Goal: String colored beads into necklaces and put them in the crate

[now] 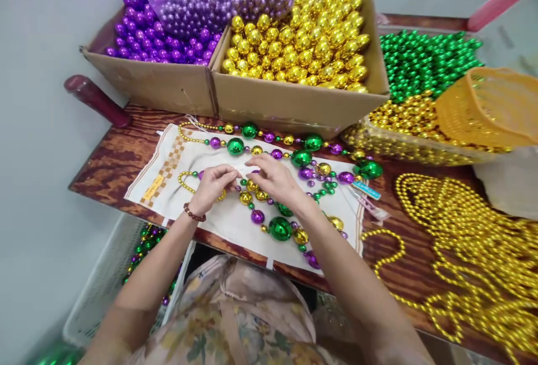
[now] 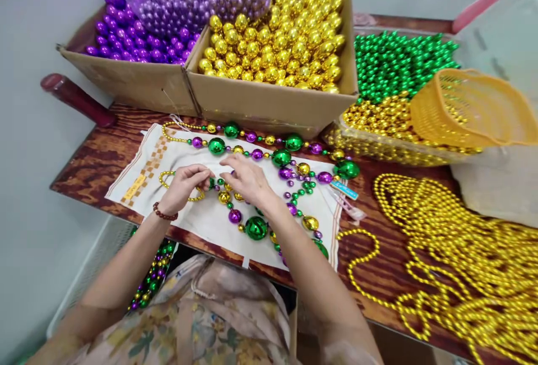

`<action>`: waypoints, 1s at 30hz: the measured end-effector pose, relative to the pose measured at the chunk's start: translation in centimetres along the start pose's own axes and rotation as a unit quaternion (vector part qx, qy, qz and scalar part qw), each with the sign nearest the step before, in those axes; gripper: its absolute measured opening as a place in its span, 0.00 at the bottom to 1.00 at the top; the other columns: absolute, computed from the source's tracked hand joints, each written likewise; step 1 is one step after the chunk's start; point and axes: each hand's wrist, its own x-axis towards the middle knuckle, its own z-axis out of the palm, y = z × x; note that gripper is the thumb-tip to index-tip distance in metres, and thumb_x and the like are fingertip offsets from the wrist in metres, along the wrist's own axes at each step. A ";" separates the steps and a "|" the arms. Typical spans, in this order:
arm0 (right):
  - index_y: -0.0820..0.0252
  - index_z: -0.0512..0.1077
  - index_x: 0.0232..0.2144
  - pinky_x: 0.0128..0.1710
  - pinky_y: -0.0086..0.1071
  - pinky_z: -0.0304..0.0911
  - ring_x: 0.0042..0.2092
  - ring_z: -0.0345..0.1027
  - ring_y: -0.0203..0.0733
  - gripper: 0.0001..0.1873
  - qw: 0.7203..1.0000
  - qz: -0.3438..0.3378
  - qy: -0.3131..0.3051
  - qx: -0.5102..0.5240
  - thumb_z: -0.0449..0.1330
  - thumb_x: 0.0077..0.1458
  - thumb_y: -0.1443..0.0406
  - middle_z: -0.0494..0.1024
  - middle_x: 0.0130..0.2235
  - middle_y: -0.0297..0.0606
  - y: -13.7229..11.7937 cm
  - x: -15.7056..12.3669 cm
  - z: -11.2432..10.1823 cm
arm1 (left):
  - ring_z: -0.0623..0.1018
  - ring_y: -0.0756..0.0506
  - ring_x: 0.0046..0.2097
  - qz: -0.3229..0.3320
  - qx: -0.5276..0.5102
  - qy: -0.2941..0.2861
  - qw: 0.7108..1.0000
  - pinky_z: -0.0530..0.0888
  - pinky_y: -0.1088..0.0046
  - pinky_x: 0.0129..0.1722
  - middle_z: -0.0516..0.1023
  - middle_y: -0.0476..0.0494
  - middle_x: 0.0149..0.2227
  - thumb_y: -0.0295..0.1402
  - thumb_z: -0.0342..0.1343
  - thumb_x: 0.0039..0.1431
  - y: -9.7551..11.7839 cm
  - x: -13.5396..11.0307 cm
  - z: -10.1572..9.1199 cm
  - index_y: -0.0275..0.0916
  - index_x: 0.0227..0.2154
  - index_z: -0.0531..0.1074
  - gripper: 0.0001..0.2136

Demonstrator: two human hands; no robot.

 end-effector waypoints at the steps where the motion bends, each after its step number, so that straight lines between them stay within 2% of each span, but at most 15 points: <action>1: 0.58 0.76 0.37 0.39 0.34 0.64 0.38 0.71 0.41 0.09 0.999 0.003 -0.023 0.029 0.57 0.60 0.62 0.78 0.42 0.39 0.1 1.0 0.7 | 0.72 0.53 0.25 -0.001 0.000 0.001 1.000 0.69 0.77 0.27 0.75 0.48 0.22 0.42 0.64 0.52 0.0 0.1 -0.3 0.35 0.29 0.78 0.13; 3: 0.59 0.74 0.31 0.34 0.30 0.63 0.32 0.70 0.37 0.08 0.993 0.026 -0.053 0.103 0.57 0.60 0.62 0.76 0.34 0.36 0.4 1.9 1.3 | 0.72 0.53 0.25 -0.010 -0.005 0.007 1.000 0.69 0.77 0.27 0.75 0.48 0.23 0.42 0.65 0.52 -0.3 0.3 -1.0 0.34 0.29 0.79 0.14; 5: 0.59 0.71 0.30 0.30 0.28 0.62 0.27 0.69 0.34 0.09 0.983 0.063 -0.062 0.162 0.56 0.60 0.61 0.74 0.30 0.33 0.8 2.0 1.4 | 0.72 0.53 0.25 -0.021 -0.019 0.010 1.000 0.68 0.78 0.26 0.76 0.47 0.24 0.42 0.65 0.52 -0.8 0.7 -1.8 0.34 0.30 0.80 0.14; 9: 0.59 0.70 0.33 0.27 0.27 0.59 0.25 0.67 0.34 0.10 0.976 0.104 -0.050 0.183 0.54 0.61 0.59 0.72 0.27 0.31 1.2 2.1 1.5 | 0.70 0.55 0.24 -0.024 -0.038 0.004 0.999 0.66 0.79 0.25 0.76 0.48 0.24 0.41 0.65 0.53 -1.7 1.3 -2.7 0.34 0.30 0.80 0.13; 12: 0.59 0.73 0.37 0.30 0.29 0.61 0.29 0.66 0.34 0.10 0.983 0.062 -0.045 0.165 0.58 0.58 0.58 0.74 0.34 0.35 1.6 3.1 2.3 | 0.70 0.55 0.24 -0.022 -0.035 -0.002 0.999 0.67 0.80 0.25 0.75 0.49 0.23 0.40 0.65 0.53 -1.8 1.4 -2.7 0.34 0.30 0.79 0.12; 15: 0.60 0.75 0.31 0.36 0.31 0.62 0.36 0.67 0.38 0.09 0.991 0.007 -0.041 0.130 0.60 0.57 0.61 0.73 0.35 0.37 1.8 3.8 2.8 | 0.71 0.54 0.24 -0.017 -0.016 0.004 1.000 0.68 0.78 0.25 0.76 0.48 0.24 0.40 0.65 0.52 -1.7 1.4 -2.6 0.34 0.30 0.79 0.12; 18: 0.59 0.74 0.29 0.34 0.30 0.59 0.33 0.67 0.37 0.10 0.995 0.017 -0.046 0.086 0.57 0.61 0.62 0.73 0.32 0.36 1.6 3.5 2.5 | 0.72 0.54 0.24 -0.025 -0.012 0.008 1.000 0.69 0.78 0.26 0.78 0.46 0.25 0.39 0.65 0.52 -1.7 1.6 -2.7 0.34 0.30 0.80 0.12; 21: 0.58 0.74 0.31 0.33 0.30 0.56 0.33 0.67 0.38 0.09 0.999 0.024 -0.035 -0.002 0.56 0.62 0.65 0.76 0.30 0.34 0.9 2.5 2.0 | 0.75 0.53 0.25 -0.055 -0.060 0.002 0.997 0.69 0.78 0.25 0.81 0.43 0.28 0.38 0.66 0.51 -1.7 1.9 -2.9 0.33 0.32 0.80 0.11; 25: 0.57 0.77 0.35 0.35 0.31 0.58 0.36 0.71 0.40 0.11 0.996 -0.011 -0.051 -0.076 0.54 0.64 0.64 0.80 0.35 0.38 -0.2 1.1 2.0 | 0.76 0.54 0.26 -0.106 -0.133 -0.007 0.985 0.68 0.80 0.25 0.83 0.42 0.31 0.34 0.70 0.46 -1.4 2.4 -3.2 0.34 0.31 0.81 0.11; 28: 0.56 0.78 0.35 0.35 0.30 0.59 0.36 0.71 0.40 0.12 0.993 -0.035 -0.092 -0.065 0.55 0.64 0.62 0.80 0.36 0.38 -0.4 0.7 2.1 | 0.74 0.55 0.25 -0.116 -0.149 -0.010 0.982 0.70 0.81 0.26 0.82 0.44 0.29 0.32 0.73 0.41 -1.1 2.5 -3.3 0.33 0.29 0.80 0.11; 30: 0.57 0.78 0.32 0.34 0.30 0.61 0.35 0.71 0.39 0.12 0.994 -0.017 -0.105 0.015 0.57 0.62 0.60 0.79 0.35 0.38 -0.2 1.0 1.9 | 0.74 0.55 0.26 -0.109 -0.135 -0.011 0.985 0.71 0.81 0.26 0.81 0.46 0.27 0.31 0.73 0.39 -0.8 2.5 -3.3 0.34 0.28 0.80 0.12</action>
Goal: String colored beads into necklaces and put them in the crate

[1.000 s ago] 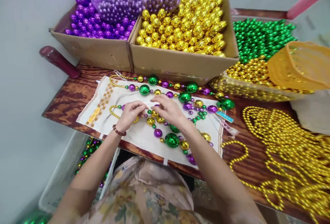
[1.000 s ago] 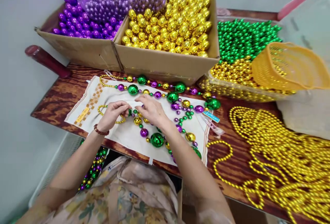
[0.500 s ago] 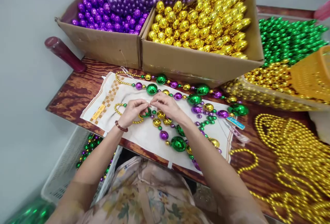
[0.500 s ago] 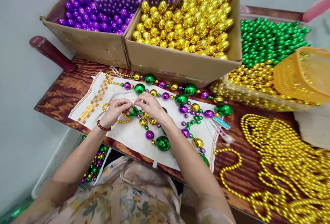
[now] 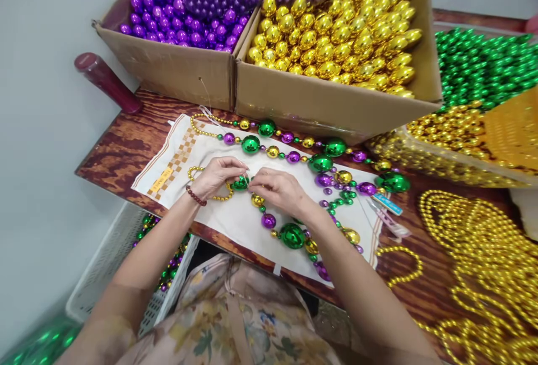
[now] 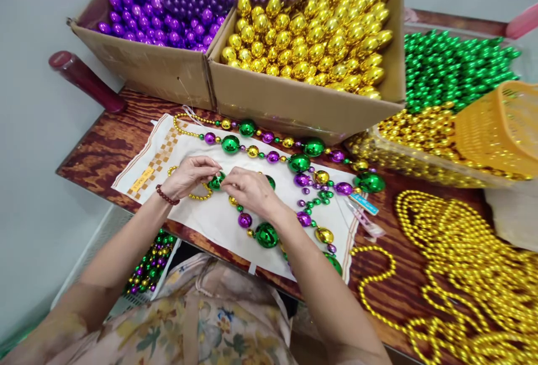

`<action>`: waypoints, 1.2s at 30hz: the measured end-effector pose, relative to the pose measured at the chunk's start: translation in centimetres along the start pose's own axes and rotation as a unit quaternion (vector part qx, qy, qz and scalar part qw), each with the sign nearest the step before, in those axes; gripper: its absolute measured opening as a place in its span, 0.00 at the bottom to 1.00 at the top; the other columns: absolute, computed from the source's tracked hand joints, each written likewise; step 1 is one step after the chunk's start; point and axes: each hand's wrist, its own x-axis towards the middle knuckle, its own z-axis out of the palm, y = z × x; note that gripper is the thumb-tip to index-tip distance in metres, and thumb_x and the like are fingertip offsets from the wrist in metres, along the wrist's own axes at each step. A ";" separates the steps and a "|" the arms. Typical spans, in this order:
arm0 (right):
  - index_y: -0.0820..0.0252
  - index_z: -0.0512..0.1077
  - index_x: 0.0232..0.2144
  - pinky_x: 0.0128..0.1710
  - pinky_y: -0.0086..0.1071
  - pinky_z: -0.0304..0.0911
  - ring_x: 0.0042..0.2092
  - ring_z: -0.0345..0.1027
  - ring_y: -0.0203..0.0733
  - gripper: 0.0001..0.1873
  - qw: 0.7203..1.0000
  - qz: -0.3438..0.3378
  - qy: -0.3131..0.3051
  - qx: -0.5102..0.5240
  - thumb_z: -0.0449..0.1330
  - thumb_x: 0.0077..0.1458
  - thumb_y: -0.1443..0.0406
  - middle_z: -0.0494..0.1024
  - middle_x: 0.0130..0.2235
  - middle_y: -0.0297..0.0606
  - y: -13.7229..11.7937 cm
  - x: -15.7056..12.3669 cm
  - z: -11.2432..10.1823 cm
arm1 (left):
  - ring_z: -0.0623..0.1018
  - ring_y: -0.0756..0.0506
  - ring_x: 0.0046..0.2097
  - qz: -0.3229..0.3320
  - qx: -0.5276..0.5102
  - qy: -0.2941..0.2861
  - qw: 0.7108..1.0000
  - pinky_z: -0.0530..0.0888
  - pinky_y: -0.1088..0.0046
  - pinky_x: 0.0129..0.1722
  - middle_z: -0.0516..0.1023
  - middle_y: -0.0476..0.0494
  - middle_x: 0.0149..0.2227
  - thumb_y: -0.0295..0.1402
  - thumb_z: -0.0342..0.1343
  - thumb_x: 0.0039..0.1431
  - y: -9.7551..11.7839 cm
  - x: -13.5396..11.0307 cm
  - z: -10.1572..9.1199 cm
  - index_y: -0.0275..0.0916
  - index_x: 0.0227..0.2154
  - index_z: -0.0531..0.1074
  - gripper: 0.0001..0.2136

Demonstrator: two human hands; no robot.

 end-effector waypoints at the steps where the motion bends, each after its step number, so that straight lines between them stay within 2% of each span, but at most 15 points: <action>1: 0.57 0.77 0.32 0.32 0.29 0.62 0.33 0.71 0.38 0.13 0.998 0.023 0.006 0.060 0.57 0.62 0.58 0.78 0.34 0.38 0.2 0.3 -0.2 | 0.75 0.54 0.26 0.008 0.015 -0.005 1.000 0.70 0.81 0.26 0.80 0.46 0.27 0.31 0.73 0.39 0.2 0.0 0.1 0.34 0.28 0.80 0.12; 3: 0.58 0.77 0.35 0.25 0.27 0.60 0.27 0.71 0.35 0.14 0.979 0.091 0.013 0.181 0.56 0.61 0.56 0.78 0.32 0.36 0.8 1.0 -0.5 | 0.76 0.53 0.28 0.039 0.057 -0.028 0.997 0.71 0.79 0.27 0.80 0.46 0.27 0.32 0.72 0.42 0.6 -0.1 0.2 0.35 0.28 0.80 0.10; 5: 0.59 0.76 0.39 0.18 0.25 0.56 0.21 0.67 0.32 0.13 0.953 0.146 -0.015 0.266 0.57 0.60 0.57 0.78 0.30 0.34 1.3 1.8 -0.8 | 0.76 0.51 0.29 0.095 0.124 -0.052 0.986 0.72 0.77 0.30 0.81 0.45 0.28 0.34 0.69 0.47 1.1 -0.2 0.3 0.36 0.29 0.80 0.08; 8: 0.59 0.77 0.38 0.15 0.23 0.52 0.16 0.61 0.28 0.13 0.923 0.162 -0.091 0.338 0.62 0.54 0.58 0.79 0.27 0.31 1.7 2.7 -1.1 | 0.77 0.50 0.32 0.201 0.251 -0.041 0.946 0.73 0.73 0.35 0.81 0.45 0.30 0.33 0.64 0.54 1.6 -0.2 0.4 0.38 0.31 0.81 0.04; 11: 0.62 0.78 0.39 0.13 0.22 0.48 0.15 0.60 0.28 0.17 0.901 0.178 -0.131 0.374 0.65 0.51 0.56 0.79 0.24 0.32 1.7 3.4 -1.1 | 0.78 0.48 0.35 0.283 0.338 -0.015 0.897 0.74 0.70 0.40 0.82 0.44 0.33 0.29 0.61 0.57 1.4 0.0 0.7 0.39 0.32 0.81 0.04; 14: 0.64 0.77 0.31 0.12 0.22 0.44 0.14 0.57 0.27 0.15 0.887 0.204 -0.121 0.395 0.68 0.47 0.56 0.76 0.20 0.32 1.4 3.6 -0.9 | 0.79 0.46 0.36 0.324 0.363 0.007 0.873 0.74 0.68 0.41 0.82 0.43 0.34 0.28 0.59 0.58 0.9 0.1 1.0 0.40 0.33 0.81 0.05; 17: 0.63 0.73 0.24 0.12 0.22 0.45 0.14 0.54 0.25 0.13 0.887 0.218 -0.083 0.399 0.68 0.45 0.58 0.75 0.19 0.32 1.3 3.4 -0.6 | 0.79 0.46 0.36 0.341 0.349 0.033 0.872 0.74 0.68 0.41 0.82 0.43 0.34 0.27 0.59 0.59 0.3 0.2 1.0 0.40 0.32 0.81 0.06; 20: 0.61 0.73 0.27 0.14 0.23 0.48 0.14 0.56 0.27 0.11 0.906 0.211 -0.036 0.364 0.64 0.47 0.59 0.77 0.22 0.31 1.4 3.0 -0.4 | 0.79 0.46 0.37 0.326 0.329 0.042 0.885 0.73 0.68 0.42 0.82 0.42 0.34 0.28 0.59 0.59 -0.2 0.3 0.7 0.39 0.33 0.81 0.05; 22: 0.60 0.72 0.29 0.16 0.24 0.50 0.15 0.58 0.29 0.09 0.930 0.202 -0.019 0.307 0.60 0.51 0.59 0.77 0.24 0.31 1.4 2.7 -0.2 | 0.79 0.46 0.37 0.311 0.325 0.044 0.892 0.73 0.68 0.42 0.82 0.42 0.34 0.29 0.60 0.58 -0.5 0.4 0.6 0.39 0.34 0.81 0.05; 25: 0.59 0.72 0.29 0.23 0.27 0.54 0.23 0.67 0.34 0.07 0.983 0.147 0.045 0.104 0.56 0.54 0.63 0.79 0.30 0.34 1.2 2.5 0.0 | 0.78 0.47 0.36 0.280 0.312 0.058 0.906 0.73 0.70 0.39 0.82 0.43 0.34 0.29 0.60 0.57 -0.7 0.5 0.5 0.38 0.32 0.80 0.04; 26: 0.58 0.73 0.30 0.26 0.28 0.55 0.28 0.69 0.36 0.07 0.989 0.120 0.079 0.022 0.56 0.55 0.64 0.79 0.33 0.36 1.0 2.5 0.0 | 0.78 0.48 0.34 0.258 0.293 0.061 0.919 0.73 0.72 0.36 0.81 0.44 0.32 0.30 0.60 0.57 -0.7 0.6 0.5 0.38 0.31 0.79 0.03; 29: 0.57 0.75 0.32 0.29 0.30 0.51 0.35 0.70 0.40 0.09 0.977 0.069 0.135 -0.151 0.55 0.57 0.66 0.80 0.41 0.38 0.2 2.2 -0.1 | 0.73 0.52 0.24 0.159 0.179 0.048 0.970 0.69 0.77 0.26 0.79 0.47 0.27 0.33 0.62 0.55 -0.4 0.7 0.5 0.36 0.29 0.74 0.05; 32: 0.56 0.76 0.33 0.28 0.30 0.47 0.33 0.69 0.40 0.10 0.972 0.063 0.104 -0.199 0.54 0.59 0.65 0.81 0.37 0.37 -0.9 1.6 0.0 | 0.74 0.54 0.22 0.078 0.065 0.016 0.995 0.66 0.80 0.22 0.79 0.48 0.26 0.34 0.67 0.50 0.1 0.8 0.6 0.35 0.30 0.71 0.11; 36: 0.53 0.77 0.36 0.27 0.31 0.42 0.31 0.70 0.40 0.11 0.968 0.085 0.026 -0.233 0.54 0.60 0.64 0.83 0.36 0.35 -2.0 0.4 1.1 | 0.76 0.54 0.24 0.007 -0.023 -0.032 0.999 0.65 0.83 0.21 0.79 0.47 0.28 0.33 0.72 0.45 0.8 0.6 0.7 0.34 0.29 0.71 0.15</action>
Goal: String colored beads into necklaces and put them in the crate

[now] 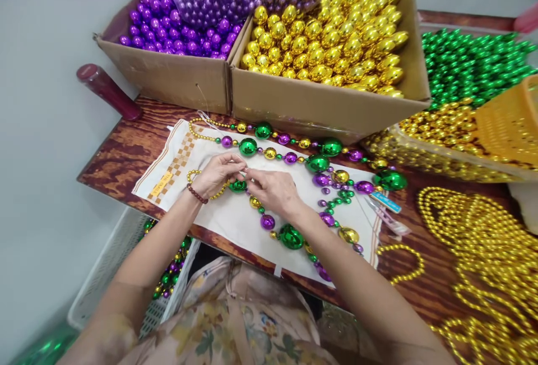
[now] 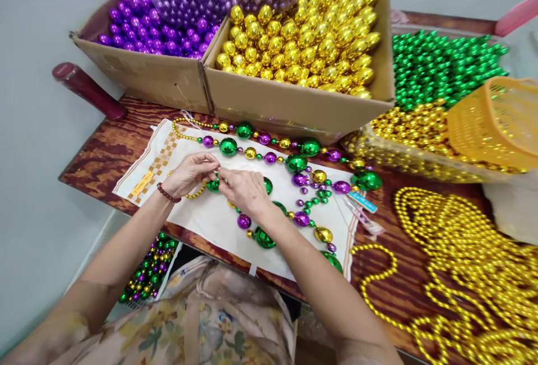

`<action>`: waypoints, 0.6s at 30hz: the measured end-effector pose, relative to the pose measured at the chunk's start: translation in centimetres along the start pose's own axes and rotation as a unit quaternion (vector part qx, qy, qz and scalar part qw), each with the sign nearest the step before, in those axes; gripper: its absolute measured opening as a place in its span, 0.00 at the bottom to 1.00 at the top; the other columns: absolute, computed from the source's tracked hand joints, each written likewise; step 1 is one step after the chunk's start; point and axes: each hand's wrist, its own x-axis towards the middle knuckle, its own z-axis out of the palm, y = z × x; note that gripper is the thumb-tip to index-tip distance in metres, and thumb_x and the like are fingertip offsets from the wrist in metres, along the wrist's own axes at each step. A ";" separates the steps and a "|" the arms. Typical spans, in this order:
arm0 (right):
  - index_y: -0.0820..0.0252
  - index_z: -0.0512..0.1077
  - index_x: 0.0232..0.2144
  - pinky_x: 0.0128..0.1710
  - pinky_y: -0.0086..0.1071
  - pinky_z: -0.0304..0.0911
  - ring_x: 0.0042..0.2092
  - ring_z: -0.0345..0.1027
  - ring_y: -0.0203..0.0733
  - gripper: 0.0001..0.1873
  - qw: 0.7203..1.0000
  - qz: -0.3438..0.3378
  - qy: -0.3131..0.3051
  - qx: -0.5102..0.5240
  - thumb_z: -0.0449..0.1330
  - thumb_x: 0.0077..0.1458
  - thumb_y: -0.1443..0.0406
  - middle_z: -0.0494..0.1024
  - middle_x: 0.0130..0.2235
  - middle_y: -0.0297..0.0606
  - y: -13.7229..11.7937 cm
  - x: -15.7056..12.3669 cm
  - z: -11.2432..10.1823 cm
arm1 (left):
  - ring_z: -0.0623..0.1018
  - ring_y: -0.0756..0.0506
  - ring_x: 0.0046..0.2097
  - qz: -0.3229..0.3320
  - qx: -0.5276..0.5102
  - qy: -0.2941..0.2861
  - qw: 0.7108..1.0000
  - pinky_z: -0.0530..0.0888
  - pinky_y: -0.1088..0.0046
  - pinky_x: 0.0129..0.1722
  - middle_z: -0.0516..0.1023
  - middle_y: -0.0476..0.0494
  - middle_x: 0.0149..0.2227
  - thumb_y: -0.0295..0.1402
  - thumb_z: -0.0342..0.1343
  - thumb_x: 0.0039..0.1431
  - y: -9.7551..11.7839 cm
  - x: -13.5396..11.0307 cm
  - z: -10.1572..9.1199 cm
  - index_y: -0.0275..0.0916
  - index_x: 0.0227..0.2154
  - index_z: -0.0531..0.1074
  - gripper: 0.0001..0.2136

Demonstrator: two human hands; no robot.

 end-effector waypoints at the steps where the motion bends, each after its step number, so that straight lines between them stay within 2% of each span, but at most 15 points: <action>1: 0.53 0.77 0.37 0.27 0.31 0.41 0.31 0.70 0.39 0.11 1.000 0.007 -0.009 -0.010 0.54 0.61 0.64 0.83 0.37 0.35 -0.1 -0.3 0.2 | 0.77 0.54 0.25 -0.015 -0.023 -0.013 1.000 0.66 0.82 0.22 0.80 0.46 0.30 0.32 0.72 0.45 0.1 -0.1 0.0 0.34 0.30 0.71 0.15; 4: 0.54 0.78 0.36 0.27 0.31 0.45 0.32 0.71 0.39 0.12 0.999 0.021 -0.028 0.016 0.54 0.60 0.65 0.83 0.37 0.36 0.6 -0.6 0.4 | 0.81 0.51 0.31 -0.039 -0.065 -0.046 0.996 0.73 0.79 0.29 0.80 0.45 0.31 0.30 0.72 0.46 0.4 -0.3 -0.1 0.33 0.30 0.72 0.14; 7: 0.57 0.77 0.32 0.31 0.30 0.55 0.34 0.71 0.39 0.12 0.988 0.011 0.016 0.154 0.54 0.60 0.63 0.81 0.35 0.37 2.2 0.1 -0.1 | 0.81 0.50 0.33 -0.026 -0.035 -0.070 0.997 0.74 0.78 0.32 0.80 0.43 0.30 0.30 0.71 0.48 0.9 -0.6 -0.2 0.33 0.30 0.73 0.12; 9: 0.59 0.77 0.34 0.32 0.30 0.61 0.32 0.71 0.38 0.13 0.961 0.013 0.042 0.272 0.54 0.61 0.61 0.80 0.35 0.38 3.1 1.1 -0.6 | 0.81 0.50 0.32 -0.002 0.016 -0.086 0.996 0.74 0.77 0.32 0.80 0.43 0.30 0.32 0.70 0.50 1.2 -0.8 -0.2 0.33 0.31 0.73 0.11; 10: 0.59 0.77 0.36 0.30 0.29 0.62 0.29 0.71 0.36 0.13 0.944 0.017 0.023 0.330 0.55 0.60 0.60 0.80 0.36 0.38 3.4 1.6 -0.8 | 0.81 0.50 0.32 0.016 0.046 -0.091 0.995 0.73 0.77 0.32 0.80 0.44 0.30 0.32 0.69 0.51 1.4 -0.8 -0.2 0.33 0.31 0.73 0.11; 14: 0.60 0.75 0.47 0.18 0.26 0.57 0.18 0.64 0.31 0.18 0.855 0.030 -0.162 0.492 0.60 0.55 0.60 0.80 0.30 0.33 3.8 3.2 -1.0 | 0.79 0.51 0.32 0.102 0.145 -0.087 0.980 0.74 0.76 0.33 0.79 0.47 0.28 0.35 0.67 0.55 1.7 -0.8 0.2 0.35 0.30 0.73 0.10; 16: 0.60 0.74 0.49 0.16 0.24 0.55 0.16 0.60 0.29 0.21 0.830 0.028 -0.197 0.521 0.63 0.53 0.59 0.79 0.27 0.31 3.8 3.6 -0.9 | 0.79 0.51 0.32 0.123 0.160 -0.092 0.975 0.75 0.75 0.34 0.79 0.47 0.29 0.37 0.66 0.55 1.6 -0.8 0.3 0.35 0.30 0.73 0.11; 18: 0.61 0.75 0.45 0.15 0.24 0.53 0.16 0.59 0.28 0.19 0.823 0.023 -0.212 0.527 0.64 0.52 0.58 0.79 0.27 0.32 3.8 3.8 -0.8 | 0.79 0.51 0.32 0.133 0.168 -0.092 0.972 0.75 0.75 0.34 0.79 0.46 0.29 0.39 0.67 0.54 1.4 -0.7 0.3 0.35 0.30 0.73 0.12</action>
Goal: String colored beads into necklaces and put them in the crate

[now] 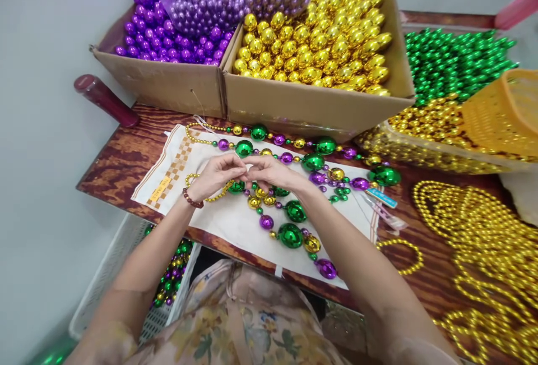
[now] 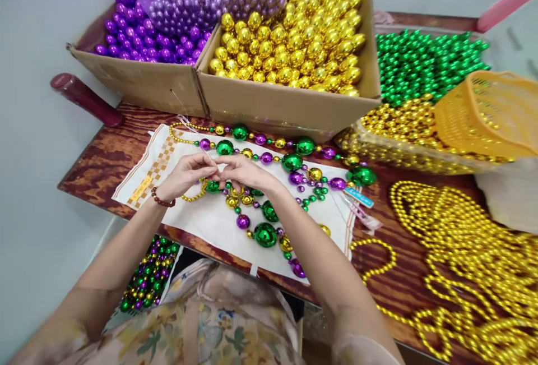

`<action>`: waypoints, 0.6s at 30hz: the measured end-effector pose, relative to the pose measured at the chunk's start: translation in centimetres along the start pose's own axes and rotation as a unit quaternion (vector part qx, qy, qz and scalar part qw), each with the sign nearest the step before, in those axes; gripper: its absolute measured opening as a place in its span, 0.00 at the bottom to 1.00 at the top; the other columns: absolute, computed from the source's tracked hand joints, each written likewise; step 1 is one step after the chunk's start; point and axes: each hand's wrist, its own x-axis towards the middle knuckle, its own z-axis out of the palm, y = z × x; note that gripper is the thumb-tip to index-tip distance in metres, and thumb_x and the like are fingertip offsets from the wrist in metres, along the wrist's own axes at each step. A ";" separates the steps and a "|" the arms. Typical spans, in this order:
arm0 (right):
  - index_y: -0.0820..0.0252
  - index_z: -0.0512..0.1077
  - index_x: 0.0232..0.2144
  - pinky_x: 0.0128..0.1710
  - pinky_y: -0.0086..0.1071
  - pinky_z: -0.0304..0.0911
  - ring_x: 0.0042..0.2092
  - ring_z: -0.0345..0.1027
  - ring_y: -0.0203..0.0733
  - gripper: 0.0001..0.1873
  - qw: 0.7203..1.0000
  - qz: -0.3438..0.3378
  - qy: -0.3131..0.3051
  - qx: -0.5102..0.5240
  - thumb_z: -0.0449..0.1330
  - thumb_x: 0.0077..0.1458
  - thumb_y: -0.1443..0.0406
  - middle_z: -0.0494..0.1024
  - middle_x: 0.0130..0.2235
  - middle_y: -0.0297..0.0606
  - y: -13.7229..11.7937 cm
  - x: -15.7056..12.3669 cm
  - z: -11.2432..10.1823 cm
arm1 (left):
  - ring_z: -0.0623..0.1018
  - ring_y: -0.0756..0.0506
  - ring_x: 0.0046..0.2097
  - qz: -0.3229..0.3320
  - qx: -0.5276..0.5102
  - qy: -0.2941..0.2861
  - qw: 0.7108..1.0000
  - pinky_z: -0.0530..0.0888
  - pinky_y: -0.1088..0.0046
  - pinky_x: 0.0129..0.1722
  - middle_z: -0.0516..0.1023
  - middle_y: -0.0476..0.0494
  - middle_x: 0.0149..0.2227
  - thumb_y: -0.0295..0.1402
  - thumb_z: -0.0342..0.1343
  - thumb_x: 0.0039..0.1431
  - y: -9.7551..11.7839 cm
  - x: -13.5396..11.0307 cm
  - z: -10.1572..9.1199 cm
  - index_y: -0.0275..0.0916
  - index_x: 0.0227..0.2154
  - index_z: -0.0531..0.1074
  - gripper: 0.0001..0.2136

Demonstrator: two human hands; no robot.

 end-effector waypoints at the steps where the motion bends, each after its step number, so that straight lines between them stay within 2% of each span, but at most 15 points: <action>1: 0.62 0.76 0.41 0.15 0.24 0.52 0.16 0.59 0.28 0.17 1.000 0.001 -0.005 -0.005 0.64 0.52 0.57 0.79 0.27 0.32 0.0 0.0 0.0 | 0.79 0.51 0.32 0.004 0.004 0.004 1.000 0.75 0.75 0.34 0.79 0.46 0.30 0.39 0.67 0.54 -0.1 0.0 0.0 0.35 0.31 0.74 0.13; 4: 0.62 0.75 0.33 0.17 0.24 0.53 0.18 0.62 0.29 0.14 0.999 -0.006 0.016 -0.036 0.61 0.55 0.56 0.79 0.29 0.34 0.2 -0.1 0.1 | 0.79 0.51 0.32 0.011 -0.005 0.016 1.000 0.75 0.76 0.34 0.79 0.46 0.29 0.39 0.67 0.54 -0.7 -0.2 -0.1 0.35 0.31 0.75 0.12; 6: 0.61 0.73 0.31 0.22 0.25 0.57 0.22 0.66 0.31 0.12 0.992 -0.040 0.080 -0.090 0.58 0.57 0.57 0.78 0.31 0.35 0.4 -0.4 0.4 | 0.80 0.50 0.34 0.016 -0.029 0.024 0.999 0.75 0.76 0.35 0.79 0.46 0.30 0.39 0.67 0.55 -1.2 -0.3 0.0 0.35 0.31 0.75 0.12; 8: 0.60 0.71 0.30 0.27 0.27 0.59 0.27 0.69 0.34 0.10 0.967 -0.090 0.163 -0.175 0.56 0.59 0.60 0.76 0.31 0.35 0.4 -0.8 0.8 | 0.80 0.50 0.36 0.028 -0.054 0.047 0.997 0.76 0.77 0.35 0.79 0.45 0.33 0.39 0.66 0.55 -1.8 -0.4 0.1 0.35 0.31 0.74 0.12; 10: 0.59 0.69 0.31 0.31 0.28 0.59 0.29 0.69 0.35 0.09 0.941 -0.125 0.211 -0.235 0.53 0.61 0.62 0.74 0.30 0.34 0.3 -1.3 1.2 | 0.81 0.50 0.38 0.041 -0.078 0.080 0.993 0.76 0.77 0.36 0.79 0.44 0.40 0.40 0.66 0.55 -2.3 -0.5 0.4 0.36 0.30 0.73 0.12; 13: 0.58 0.66 0.32 0.29 0.28 0.57 0.25 0.63 0.34 0.08 0.947 -0.124 0.217 -0.203 0.51 0.63 0.62 0.70 0.26 0.30 -0.3 -2.3 1.8 | 0.81 0.48 0.42 0.052 -0.128 0.121 0.983 0.77 0.75 0.39 0.79 0.44 0.44 0.40 0.67 0.55 -2.7 -0.5 1.0 0.37 0.30 0.72 0.13; 15: 0.57 0.65 0.31 0.29 0.28 0.55 0.25 0.60 0.34 0.09 0.953 -0.122 0.217 -0.172 0.51 0.63 0.61 0.67 0.25 0.29 -0.6 -3.0 1.9 | 0.81 0.47 0.44 0.056 -0.175 0.132 0.974 0.77 0.73 0.44 0.81 0.45 0.40 0.40 0.67 0.55 -2.7 -0.5 1.2 0.38 0.30 0.70 0.14; 18: 0.58 0.66 0.30 0.31 0.29 0.56 0.28 0.60 0.35 0.11 0.950 -0.122 0.210 -0.198 0.52 0.63 0.59 0.68 0.27 0.32 -0.4 -4.4 1.5 | 0.82 0.47 0.43 0.066 -0.257 0.148 0.953 0.75 0.66 0.52 0.80 0.50 0.30 0.38 0.68 0.55 -2.4 -0.6 1.0 0.39 0.30 0.67 0.14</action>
